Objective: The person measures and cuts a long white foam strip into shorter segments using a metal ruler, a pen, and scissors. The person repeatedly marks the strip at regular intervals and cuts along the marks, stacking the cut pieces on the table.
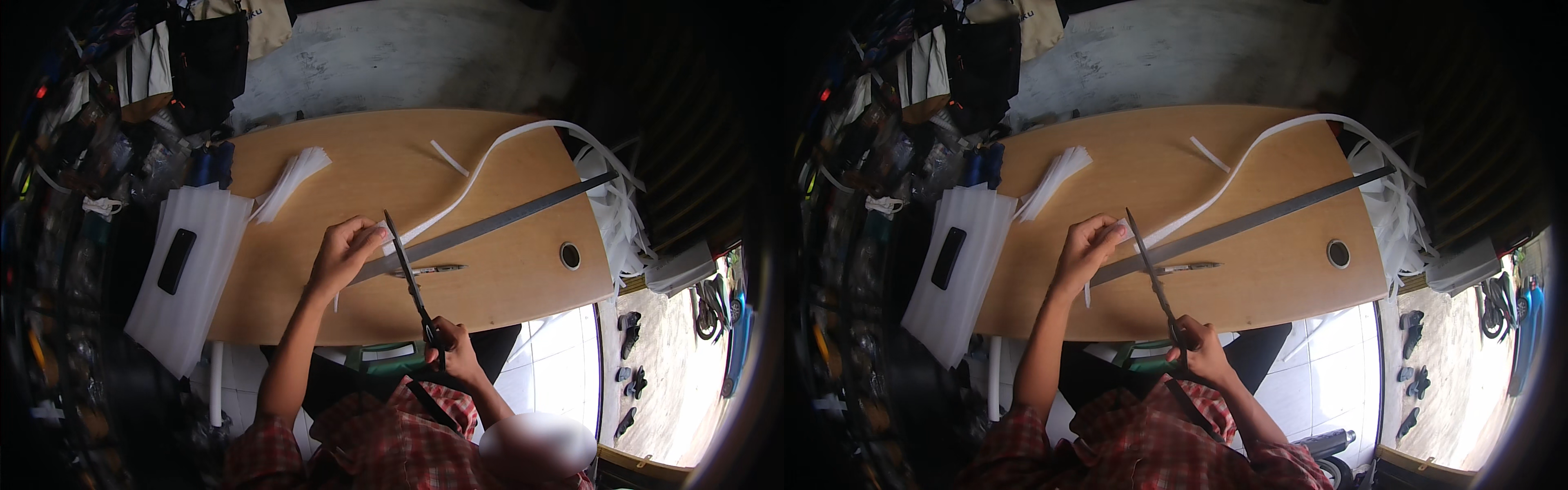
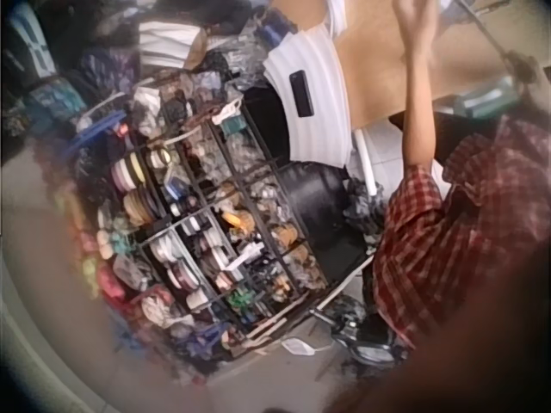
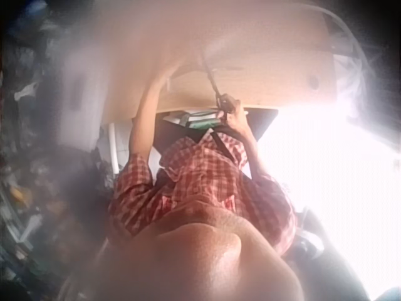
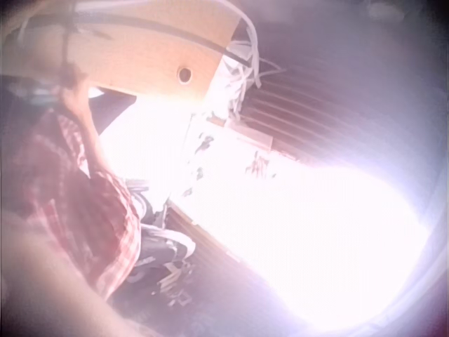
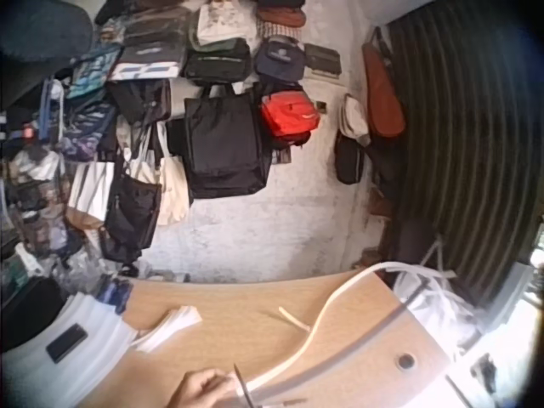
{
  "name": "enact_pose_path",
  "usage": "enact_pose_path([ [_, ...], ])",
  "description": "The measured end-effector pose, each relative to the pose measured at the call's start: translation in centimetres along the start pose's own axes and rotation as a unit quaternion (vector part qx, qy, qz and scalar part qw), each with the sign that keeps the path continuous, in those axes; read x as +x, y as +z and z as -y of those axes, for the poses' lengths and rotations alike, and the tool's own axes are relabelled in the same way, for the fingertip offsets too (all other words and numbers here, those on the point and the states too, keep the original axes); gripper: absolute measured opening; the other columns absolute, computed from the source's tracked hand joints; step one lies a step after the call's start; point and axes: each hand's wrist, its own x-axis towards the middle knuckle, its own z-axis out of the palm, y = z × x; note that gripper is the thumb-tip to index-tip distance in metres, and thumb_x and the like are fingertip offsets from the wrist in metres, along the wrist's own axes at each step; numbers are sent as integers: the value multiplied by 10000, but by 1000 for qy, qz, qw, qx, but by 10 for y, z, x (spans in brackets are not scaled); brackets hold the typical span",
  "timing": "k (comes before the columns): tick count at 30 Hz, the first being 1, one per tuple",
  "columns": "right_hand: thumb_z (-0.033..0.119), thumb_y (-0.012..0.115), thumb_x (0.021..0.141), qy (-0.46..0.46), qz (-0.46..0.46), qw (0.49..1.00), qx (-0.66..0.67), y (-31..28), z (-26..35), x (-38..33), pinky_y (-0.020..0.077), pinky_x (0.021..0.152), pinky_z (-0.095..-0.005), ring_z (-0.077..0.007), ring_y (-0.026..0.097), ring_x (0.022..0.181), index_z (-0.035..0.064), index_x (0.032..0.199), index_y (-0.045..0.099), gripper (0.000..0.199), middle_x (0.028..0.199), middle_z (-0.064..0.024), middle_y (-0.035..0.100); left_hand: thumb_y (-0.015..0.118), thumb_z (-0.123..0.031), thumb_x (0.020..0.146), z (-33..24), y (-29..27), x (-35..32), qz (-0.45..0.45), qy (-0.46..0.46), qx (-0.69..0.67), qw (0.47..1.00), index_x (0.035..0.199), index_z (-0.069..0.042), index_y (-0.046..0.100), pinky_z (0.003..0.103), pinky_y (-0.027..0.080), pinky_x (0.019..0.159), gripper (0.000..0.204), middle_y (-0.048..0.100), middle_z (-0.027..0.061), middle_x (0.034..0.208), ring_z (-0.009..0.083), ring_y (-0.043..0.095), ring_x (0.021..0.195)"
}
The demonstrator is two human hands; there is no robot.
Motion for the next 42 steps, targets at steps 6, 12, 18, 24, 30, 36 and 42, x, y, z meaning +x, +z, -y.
enact_pose_path([
  [6,653,847,727,15,-6,999,36,-20,2,-1,388,470,-249,-80,551,516,26,909,570,709,615,4,576,562,-224,1027,2,-65,27,-99,32,-11,995,1024,-27,642,227,362,628,213,534,-17,855,52,454,704],
  [12,714,825,688,-14,-76,996,42,-52,-11,27,399,414,-247,-92,550,461,27,935,568,774,616,9,527,597,-138,1015,15,-155,99,-157,122,190,961,1193,5,685,263,478,816,245,694,35,1024,105,601,889],
  [18,868,747,642,-37,-133,990,-24,-61,-15,36,348,500,-256,-52,495,579,36,902,590,887,639,60,470,675,-71,967,51,-192,170,-119,78,286,948,1217,14,695,267,514,866,265,746,87,1121,126,670,999],
  [24,807,795,654,-16,-132,991,-4,-62,-15,34,307,493,-251,-42,454,561,39,879,579,829,619,64,477,851,-533,741,87,-174,187,-103,-112,545,825,1560,-112,383,477,378,1162,1032,412,203,1576,366,421,1437],
  [30,788,804,666,-1,-99,995,2,-63,-23,33,295,490,-250,-31,437,559,36,878,581,813,605,73,462,787,-239,853,120,-191,181,-5,65,495,866,1560,-76,379,447,354,1188,832,414,212,1574,385,387,1465],
  [36,773,817,669,3,-100,995,10,-62,-22,34,282,485,-263,-37,418,540,33,875,588,802,591,75,440,744,-179,878,115,-178,200,72,150,497,851,1546,-83,408,479,345,1187,753,441,180,1567,352,405,1456],
  [42,810,790,658,14,-115,993,-6,-65,-28,33,277,495,-283,-57,406,552,26,890,588,842,589,53,440,743,-273,897,62,-108,177,-20,98,716,691,1528,-100,435,611,244,1199,723,467,127,1554,350,377,1471],
])
